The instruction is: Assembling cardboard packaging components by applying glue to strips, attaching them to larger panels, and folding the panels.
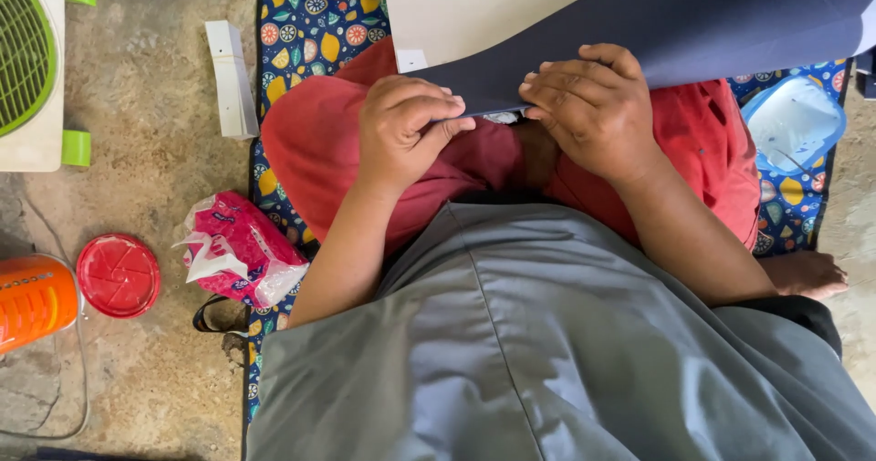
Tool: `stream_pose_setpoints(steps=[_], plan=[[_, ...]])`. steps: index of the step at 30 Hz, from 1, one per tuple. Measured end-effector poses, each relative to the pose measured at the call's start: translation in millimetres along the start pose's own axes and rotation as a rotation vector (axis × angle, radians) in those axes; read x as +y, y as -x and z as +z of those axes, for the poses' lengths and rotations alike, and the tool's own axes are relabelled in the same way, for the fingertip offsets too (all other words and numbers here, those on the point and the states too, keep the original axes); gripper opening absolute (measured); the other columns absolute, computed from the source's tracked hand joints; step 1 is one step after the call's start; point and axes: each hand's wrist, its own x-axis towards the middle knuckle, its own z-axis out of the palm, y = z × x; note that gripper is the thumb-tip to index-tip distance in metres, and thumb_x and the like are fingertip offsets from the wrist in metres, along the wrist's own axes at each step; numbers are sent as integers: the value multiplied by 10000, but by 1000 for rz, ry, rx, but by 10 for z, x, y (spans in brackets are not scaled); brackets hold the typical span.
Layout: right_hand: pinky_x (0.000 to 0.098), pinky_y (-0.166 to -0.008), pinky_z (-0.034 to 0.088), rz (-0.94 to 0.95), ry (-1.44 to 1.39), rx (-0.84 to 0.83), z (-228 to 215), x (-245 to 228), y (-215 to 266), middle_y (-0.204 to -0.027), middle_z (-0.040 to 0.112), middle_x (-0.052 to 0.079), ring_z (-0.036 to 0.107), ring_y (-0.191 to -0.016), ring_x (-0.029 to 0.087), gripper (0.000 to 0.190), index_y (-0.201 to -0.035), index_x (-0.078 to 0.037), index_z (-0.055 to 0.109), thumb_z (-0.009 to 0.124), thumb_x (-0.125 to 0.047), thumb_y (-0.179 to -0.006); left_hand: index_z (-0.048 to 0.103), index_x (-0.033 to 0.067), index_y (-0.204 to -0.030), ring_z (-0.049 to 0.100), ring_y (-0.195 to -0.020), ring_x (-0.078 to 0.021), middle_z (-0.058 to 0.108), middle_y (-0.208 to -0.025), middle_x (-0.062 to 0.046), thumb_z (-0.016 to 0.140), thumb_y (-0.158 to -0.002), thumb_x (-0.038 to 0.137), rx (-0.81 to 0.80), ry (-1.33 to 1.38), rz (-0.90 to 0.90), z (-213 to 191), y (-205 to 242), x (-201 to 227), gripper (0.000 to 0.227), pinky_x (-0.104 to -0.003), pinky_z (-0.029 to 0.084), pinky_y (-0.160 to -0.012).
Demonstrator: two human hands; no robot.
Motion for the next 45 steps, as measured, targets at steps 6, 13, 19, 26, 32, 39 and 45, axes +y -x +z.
stream_pose_setpoints(steps=[6,13,19,26,32,39,45], plan=[[380,-1089,437,8,-4,4,-11,5,-3,-1116,828,18,750,-1123,185,126,-1076,-75,826,851,-154,-982,766,101,-852,746,-906,-162,766,-881,14,927,-787,143,-53,-140,24,-39,-23,38,179,-383,456,-1058],[382,-1076,437,30,19,-4,38,4,-9,-1118,823,5,734,-1115,185,147,-1079,-83,824,845,-158,-954,810,113,-1032,650,-1144,-207,762,-1072,25,811,-978,157,-147,-576,124,45,-73,297,70,-543,214,-1242],[380,-1060,417,33,9,37,54,-59,-43,-1102,807,-6,720,-1105,179,154,-1039,-85,790,814,-224,-976,765,120,-1052,695,-1078,-184,720,-1022,18,776,-1011,169,-122,-707,206,278,-46,355,65,-534,301,-1205],[377,-1075,417,33,40,32,26,58,58,-1154,805,-15,710,-1148,168,234,-1082,-118,797,809,-322,-970,798,139,-994,730,-1020,-184,723,-935,19,833,-997,137,-122,-670,210,159,-30,261,35,-563,237,-1245],[383,-1096,411,53,60,-1,-117,296,224,-1179,814,-2,719,-1171,183,262,-1110,-98,807,814,-323,-977,801,149,-989,747,-1041,-175,729,-942,25,865,-1004,94,-107,-684,177,25,-39,165,86,-530,179,-1286],[398,-1102,429,154,31,-41,-389,530,476,-1225,798,64,723,-1163,250,362,-1168,-9,812,842,-296,-950,803,131,-936,758,-1030,-196,751,-951,12,859,-976,36,-96,-639,118,-158,-83,70,118,-452,190,-1302],[407,-1100,433,116,35,-3,-351,491,455,-1226,794,62,701,-1157,238,362,-1178,-21,818,841,-303,-953,794,112,-945,765,-1013,-209,738,-941,-8,845,-967,10,-114,-608,128,-212,-96,58,117,-455,192,-1303]])
